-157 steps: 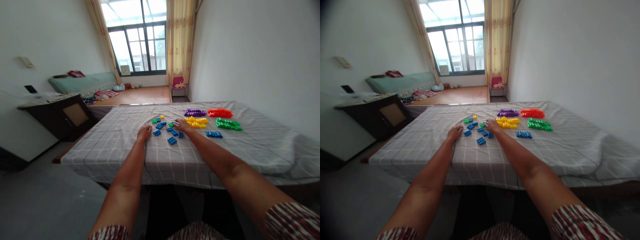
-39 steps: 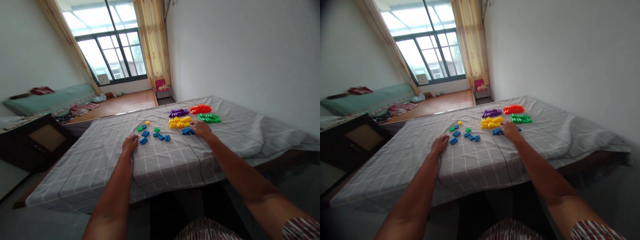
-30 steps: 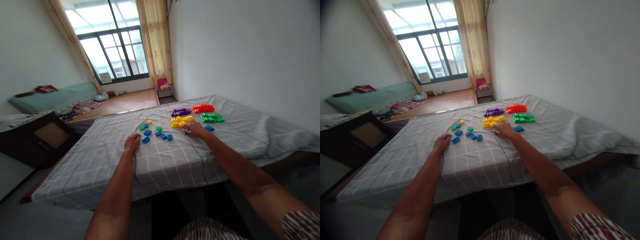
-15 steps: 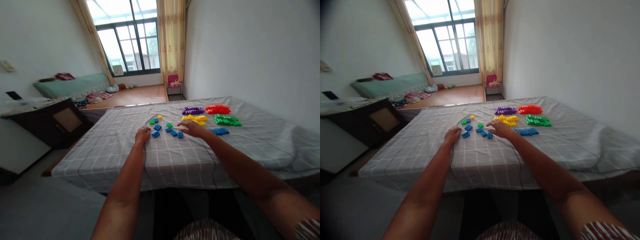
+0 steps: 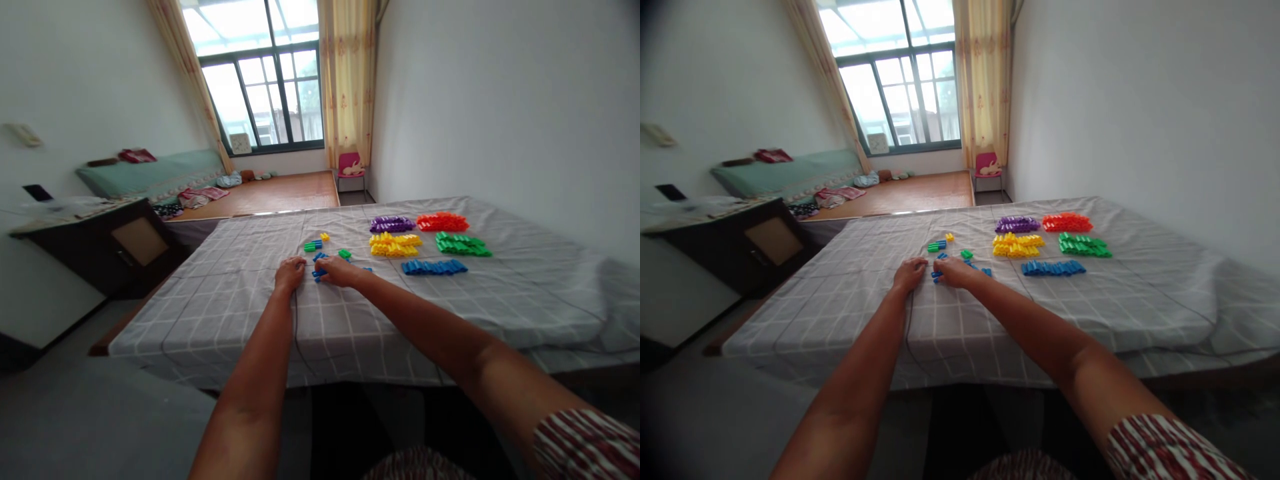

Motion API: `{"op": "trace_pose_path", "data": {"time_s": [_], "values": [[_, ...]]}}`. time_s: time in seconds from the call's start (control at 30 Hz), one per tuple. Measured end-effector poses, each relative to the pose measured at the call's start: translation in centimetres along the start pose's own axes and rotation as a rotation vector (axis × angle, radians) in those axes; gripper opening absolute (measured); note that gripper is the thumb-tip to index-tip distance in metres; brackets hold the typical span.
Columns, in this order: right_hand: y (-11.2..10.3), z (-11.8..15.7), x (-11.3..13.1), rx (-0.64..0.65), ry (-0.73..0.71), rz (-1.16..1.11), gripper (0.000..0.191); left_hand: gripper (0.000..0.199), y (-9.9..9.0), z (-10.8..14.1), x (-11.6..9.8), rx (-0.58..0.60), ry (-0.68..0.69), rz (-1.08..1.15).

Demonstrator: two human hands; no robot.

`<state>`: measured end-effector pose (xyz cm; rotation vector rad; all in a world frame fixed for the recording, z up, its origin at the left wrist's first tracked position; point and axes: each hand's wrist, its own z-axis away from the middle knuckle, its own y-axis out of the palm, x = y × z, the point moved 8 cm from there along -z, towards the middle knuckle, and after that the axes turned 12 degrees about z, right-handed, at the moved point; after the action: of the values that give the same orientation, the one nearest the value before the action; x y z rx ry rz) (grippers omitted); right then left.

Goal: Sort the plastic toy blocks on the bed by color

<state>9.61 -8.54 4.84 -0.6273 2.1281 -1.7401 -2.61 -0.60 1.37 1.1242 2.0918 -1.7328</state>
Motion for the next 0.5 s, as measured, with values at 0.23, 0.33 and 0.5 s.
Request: {"op": "trace_pose_path", "data": {"time_s": [0.23,0.33,0.5], "values": [[-4.4,8.3,-3.3,-0.223,0.224,-0.154,0.017,0.031,-0.1,-0.1,-0.1,0.006,0.001,-0.039],[-5.9,14.7,-8.6,-0.358,0.489,-0.162,0.018,0.031,-0.2,-0.1,-0.3,0.01,0.015,-0.05],[-6.6,25.1,-17.8,-0.46,0.936,-0.021,0.022,0.032,-0.4,-0.2,-0.4,0.011,-0.002,-0.08]]}}
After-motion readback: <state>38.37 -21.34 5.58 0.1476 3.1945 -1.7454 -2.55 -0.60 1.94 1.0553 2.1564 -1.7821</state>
